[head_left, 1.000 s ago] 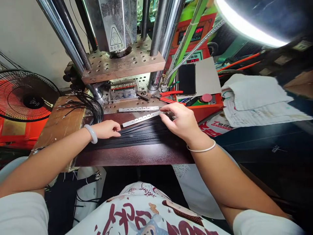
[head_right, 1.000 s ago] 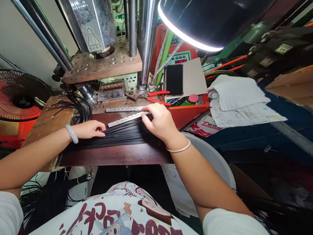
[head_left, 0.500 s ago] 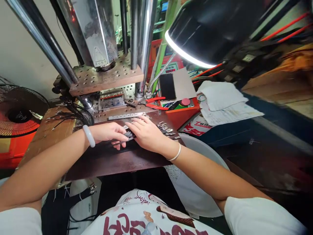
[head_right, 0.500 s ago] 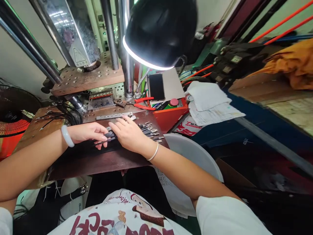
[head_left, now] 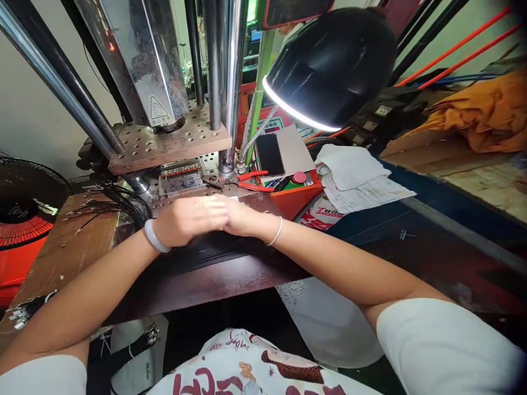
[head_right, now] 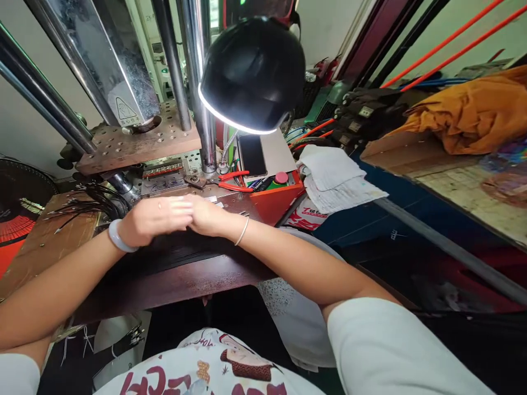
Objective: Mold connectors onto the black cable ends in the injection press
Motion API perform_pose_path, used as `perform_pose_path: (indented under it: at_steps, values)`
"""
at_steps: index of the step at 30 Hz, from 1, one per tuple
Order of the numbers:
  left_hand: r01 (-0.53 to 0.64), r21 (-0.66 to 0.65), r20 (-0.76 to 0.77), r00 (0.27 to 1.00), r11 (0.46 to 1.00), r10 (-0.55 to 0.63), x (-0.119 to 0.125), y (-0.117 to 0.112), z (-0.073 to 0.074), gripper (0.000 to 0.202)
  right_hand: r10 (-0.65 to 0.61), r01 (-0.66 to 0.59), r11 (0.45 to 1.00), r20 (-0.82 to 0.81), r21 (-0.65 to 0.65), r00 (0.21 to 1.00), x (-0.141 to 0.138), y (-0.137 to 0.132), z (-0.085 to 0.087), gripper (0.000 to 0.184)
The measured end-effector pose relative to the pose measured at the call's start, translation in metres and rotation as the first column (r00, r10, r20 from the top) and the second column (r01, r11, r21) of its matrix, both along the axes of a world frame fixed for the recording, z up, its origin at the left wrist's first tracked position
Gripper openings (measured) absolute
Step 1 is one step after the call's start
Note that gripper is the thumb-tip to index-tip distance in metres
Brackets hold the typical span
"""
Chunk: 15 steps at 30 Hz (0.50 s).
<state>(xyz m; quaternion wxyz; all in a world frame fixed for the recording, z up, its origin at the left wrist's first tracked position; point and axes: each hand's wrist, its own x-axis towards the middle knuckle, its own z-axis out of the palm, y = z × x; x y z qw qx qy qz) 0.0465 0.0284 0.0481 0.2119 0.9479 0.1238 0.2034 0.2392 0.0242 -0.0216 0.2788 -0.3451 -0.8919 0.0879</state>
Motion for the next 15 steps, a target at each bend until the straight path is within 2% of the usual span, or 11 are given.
perform_pose_path:
  at_steps: [1,2,3,4,5,6,10,13,15]
  values:
    - [-0.152,-0.045,0.092,0.984,0.987,0.156,-0.005,0.002,0.001,0.039,0.017,-0.016,1.000,0.094,-0.005,0.995,0.001,0.003,-0.001,0.019]
    - [-0.320,-0.103,0.163,0.928,0.942,0.334,-0.010,0.005,0.000,0.041,0.031,-0.027,0.999,0.193,-0.022,0.981,0.004,0.005,-0.003,0.019]
    - [-0.462,-0.166,0.203,0.848,0.871,0.489,-0.016,0.008,-0.001,0.041,0.035,-0.024,0.999,0.274,-0.043,0.961,0.006,0.005,-0.005,0.018]
    - [-0.552,-0.220,0.212,0.778,0.804,0.592,-0.022,0.011,-0.004,0.041,0.036,-0.017,0.998,0.328,-0.061,0.944,0.009,0.005,-0.007,0.017]
    - [-0.591,-0.257,0.198,0.742,0.764,0.641,-0.026,0.015,-0.008,0.041,0.036,-0.010,0.997,0.344,-0.075,0.938,0.010,0.003,-0.010,0.016]
    - [-0.599,-0.278,0.176,0.737,0.751,0.653,-0.028,0.018,-0.014,0.040,0.032,-0.004,0.996,0.337,-0.085,0.941,0.010,0.000,-0.012,0.015]
    - [-0.550,-0.302,0.089,0.797,0.778,0.598,-0.029,0.031,-0.038,0.032,0.043,-0.006,0.988,0.230,-0.156,0.972,0.005,-0.013,-0.014,0.016]
    - [-0.480,-0.425,0.149,0.799,0.768,0.582,-0.025,0.034,-0.041,0.030,-0.057,0.041,0.964,-0.054,-0.262,0.997,-0.003,-0.012,-0.009,0.023]
    - [-0.406,-0.557,0.214,0.773,0.724,0.598,-0.022,0.033,-0.036,0.034,-0.171,0.056,0.931,-0.296,-0.362,0.940,-0.012,-0.005,-0.005,0.033]
